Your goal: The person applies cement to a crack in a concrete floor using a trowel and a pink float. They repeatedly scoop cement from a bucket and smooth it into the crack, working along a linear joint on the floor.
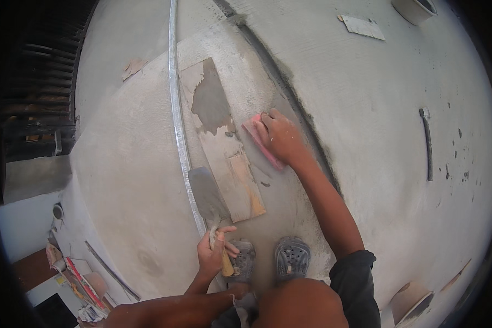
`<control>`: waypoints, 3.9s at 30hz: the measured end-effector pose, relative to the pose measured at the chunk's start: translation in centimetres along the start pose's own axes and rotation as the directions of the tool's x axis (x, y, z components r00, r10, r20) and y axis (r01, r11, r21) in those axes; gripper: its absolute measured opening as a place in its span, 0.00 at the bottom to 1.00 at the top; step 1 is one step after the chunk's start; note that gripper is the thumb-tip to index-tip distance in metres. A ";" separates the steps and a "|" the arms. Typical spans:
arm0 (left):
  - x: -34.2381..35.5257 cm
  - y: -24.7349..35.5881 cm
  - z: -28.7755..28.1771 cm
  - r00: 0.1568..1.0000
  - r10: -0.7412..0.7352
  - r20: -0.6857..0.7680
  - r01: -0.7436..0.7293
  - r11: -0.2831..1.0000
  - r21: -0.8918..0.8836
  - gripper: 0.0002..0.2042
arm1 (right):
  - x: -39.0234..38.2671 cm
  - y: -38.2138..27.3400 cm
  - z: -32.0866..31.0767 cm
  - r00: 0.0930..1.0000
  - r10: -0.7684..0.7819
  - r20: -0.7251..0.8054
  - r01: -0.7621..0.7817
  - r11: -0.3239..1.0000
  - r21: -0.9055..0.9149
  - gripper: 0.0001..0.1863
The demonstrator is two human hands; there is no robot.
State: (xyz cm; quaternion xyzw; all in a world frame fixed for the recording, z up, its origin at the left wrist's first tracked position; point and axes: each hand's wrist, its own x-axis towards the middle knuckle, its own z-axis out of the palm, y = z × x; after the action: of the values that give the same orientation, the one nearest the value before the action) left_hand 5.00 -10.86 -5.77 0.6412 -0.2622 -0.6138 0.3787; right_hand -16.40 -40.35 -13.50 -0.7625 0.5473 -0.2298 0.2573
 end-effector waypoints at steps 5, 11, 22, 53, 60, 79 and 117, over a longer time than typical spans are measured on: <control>0.1 0.6 0.5 1.000 0.005 0.015 -0.006 0.999 0.043 0.18 | 2.0 0.4 -2.5 0.984 0.017 -0.179 -0.026 0.999 -0.045 0.20; 0.1 0.6 0.4 0.999 -0.045 -0.014 0.045 0.999 0.012 0.19 | -0.8 0.6 0.1 1.000 -0.021 -0.003 0.021 1.000 -0.015 0.18; 3.1 0.1 0.6 0.997 -0.007 0.075 0.009 1.000 -0.024 0.22 | 10.1 -4.8 -1.2 0.943 -0.163 0.291 0.067 0.948 0.312 0.21; 3.5 -3.0 1.5 0.998 0.007 0.067 -0.010 0.999 0.035 0.27 | 8.9 -4.7 3.0 0.835 -0.229 0.500 0.106 0.959 0.263 0.25; 2.5 -2.1 2.5 0.994 0.065 0.086 -0.058 0.995 -0.080 0.25 | -5.9 1.9 -0.2 0.853 0.232 0.468 -0.512 0.197 0.836 0.20; 0.3 7.5 1.9 0.907 -0.351 0.232 0.304 0.928 0.214 0.18 | -9.5 -7.5 -1.6 0.854 -0.339 -0.396 0.468 0.833 0.296 0.27; 1.5 11.3 0.3 0.772 -0.455 0.444 0.298 0.876 0.379 0.17 | -11.0 -3.5 -8.6 0.859 -0.202 0.470 0.019 0.930 0.366 0.21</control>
State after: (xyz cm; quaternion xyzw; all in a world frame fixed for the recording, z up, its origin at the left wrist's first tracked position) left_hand 6.29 -18.67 2.50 0.5385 -0.3055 -0.7827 0.0642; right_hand -22.55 -30.17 -5.49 -0.7685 0.3670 -0.1324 0.5072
